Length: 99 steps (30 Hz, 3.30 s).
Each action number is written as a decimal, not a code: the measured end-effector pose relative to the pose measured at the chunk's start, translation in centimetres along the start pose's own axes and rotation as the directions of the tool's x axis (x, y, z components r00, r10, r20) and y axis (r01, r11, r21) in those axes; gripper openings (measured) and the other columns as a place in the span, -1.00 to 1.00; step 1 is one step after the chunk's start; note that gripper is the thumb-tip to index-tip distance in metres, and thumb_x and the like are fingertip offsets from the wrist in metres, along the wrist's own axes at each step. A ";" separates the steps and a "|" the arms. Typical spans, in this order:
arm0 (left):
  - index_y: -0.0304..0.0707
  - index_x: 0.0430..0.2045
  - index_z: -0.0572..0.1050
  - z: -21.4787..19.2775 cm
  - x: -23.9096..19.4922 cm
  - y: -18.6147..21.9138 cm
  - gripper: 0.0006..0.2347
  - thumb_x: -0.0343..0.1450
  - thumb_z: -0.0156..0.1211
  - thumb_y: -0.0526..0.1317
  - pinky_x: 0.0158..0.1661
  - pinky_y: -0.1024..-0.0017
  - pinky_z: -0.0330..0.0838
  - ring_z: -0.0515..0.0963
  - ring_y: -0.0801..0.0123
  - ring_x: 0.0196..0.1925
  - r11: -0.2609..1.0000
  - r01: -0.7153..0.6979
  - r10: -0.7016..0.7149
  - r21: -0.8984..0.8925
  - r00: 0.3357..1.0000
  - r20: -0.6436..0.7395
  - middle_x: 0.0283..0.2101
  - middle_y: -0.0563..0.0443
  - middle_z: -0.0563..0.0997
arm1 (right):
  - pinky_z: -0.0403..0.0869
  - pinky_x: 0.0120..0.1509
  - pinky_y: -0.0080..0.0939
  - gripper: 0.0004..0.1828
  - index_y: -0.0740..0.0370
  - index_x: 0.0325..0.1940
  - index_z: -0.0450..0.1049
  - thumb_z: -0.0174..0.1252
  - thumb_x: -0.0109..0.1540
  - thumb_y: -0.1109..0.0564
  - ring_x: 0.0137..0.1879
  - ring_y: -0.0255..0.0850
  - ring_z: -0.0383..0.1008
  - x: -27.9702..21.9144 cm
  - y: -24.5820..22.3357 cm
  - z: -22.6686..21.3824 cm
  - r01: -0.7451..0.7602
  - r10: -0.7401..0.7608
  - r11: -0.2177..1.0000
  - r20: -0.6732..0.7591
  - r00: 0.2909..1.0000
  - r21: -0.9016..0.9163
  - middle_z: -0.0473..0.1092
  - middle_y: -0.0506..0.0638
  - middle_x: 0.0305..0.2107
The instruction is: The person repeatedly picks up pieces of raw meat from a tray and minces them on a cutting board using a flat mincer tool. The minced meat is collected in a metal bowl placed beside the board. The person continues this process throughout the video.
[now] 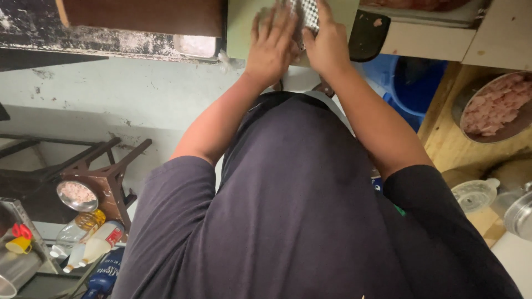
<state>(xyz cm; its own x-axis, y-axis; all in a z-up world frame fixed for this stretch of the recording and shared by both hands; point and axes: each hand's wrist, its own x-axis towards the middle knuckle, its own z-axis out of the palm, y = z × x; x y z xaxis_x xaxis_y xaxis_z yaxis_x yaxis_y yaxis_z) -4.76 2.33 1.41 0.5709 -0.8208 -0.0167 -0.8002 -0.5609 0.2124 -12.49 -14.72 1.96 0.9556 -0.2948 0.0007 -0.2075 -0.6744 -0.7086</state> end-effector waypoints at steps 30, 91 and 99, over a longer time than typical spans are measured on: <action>-0.24 -0.33 0.38 -3.8 2.6 -0.7 -0.30 -0.16 0.34 0.27 -0.53 0.32 0.49 0.63 0.30 -0.38 0.921 0.374 -0.342 -0.110 0.910 0.235 -0.43 -0.01 0.57 | 0.34 -0.20 0.01 -0.66 0.24 0.04 0.23 0.10 0.22 0.19 -0.23 0.09 0.44 -5.2 -3.1 -5.1 -0.235 0.236 0.970 -0.020 0.971 0.056 0.44 0.19 -0.25; -0.36 -0.27 0.45 -0.4 1.9 -4.5 -0.67 0.22 0.28 -0.12 -0.09 0.09 0.28 0.33 -0.09 -0.09 0.868 -0.373 0.292 -0.329 0.918 -0.269 -0.09 -0.20 0.39 | 0.13 -0.49 0.07 -0.45 -0.07 0.47 -0.11 -0.38 0.39 -0.13 -0.49 0.17 0.30 -0.7 -13.3 -7.2 -0.229 0.225 0.973 0.339 0.914 -0.029 0.38 0.29 -0.13; -0.38 -0.26 0.44 -2.7 1.2 -4.9 -0.79 0.28 0.20 -0.32 -0.07 0.12 0.33 0.37 -0.09 -0.11 0.776 -0.493 0.336 -0.394 0.851 -0.403 -0.13 -0.22 0.42 | 0.25 -0.38 0.30 -0.68 0.48 0.13 0.11 -0.08 0.36 0.22 -0.27 0.42 0.35 -2.0 -6.8 -5.1 -0.125 0.190 0.955 0.230 0.955 -0.268 0.33 0.42 -0.30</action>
<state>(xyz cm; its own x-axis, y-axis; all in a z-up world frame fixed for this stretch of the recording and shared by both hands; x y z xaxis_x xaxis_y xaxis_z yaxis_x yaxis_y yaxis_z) 0.32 4.42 2.94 0.2914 -0.8435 0.4511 -0.8297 0.0119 0.5582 -14.03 -13.04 10.38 0.9209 -0.2539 -0.2958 -0.3741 -0.7890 -0.4874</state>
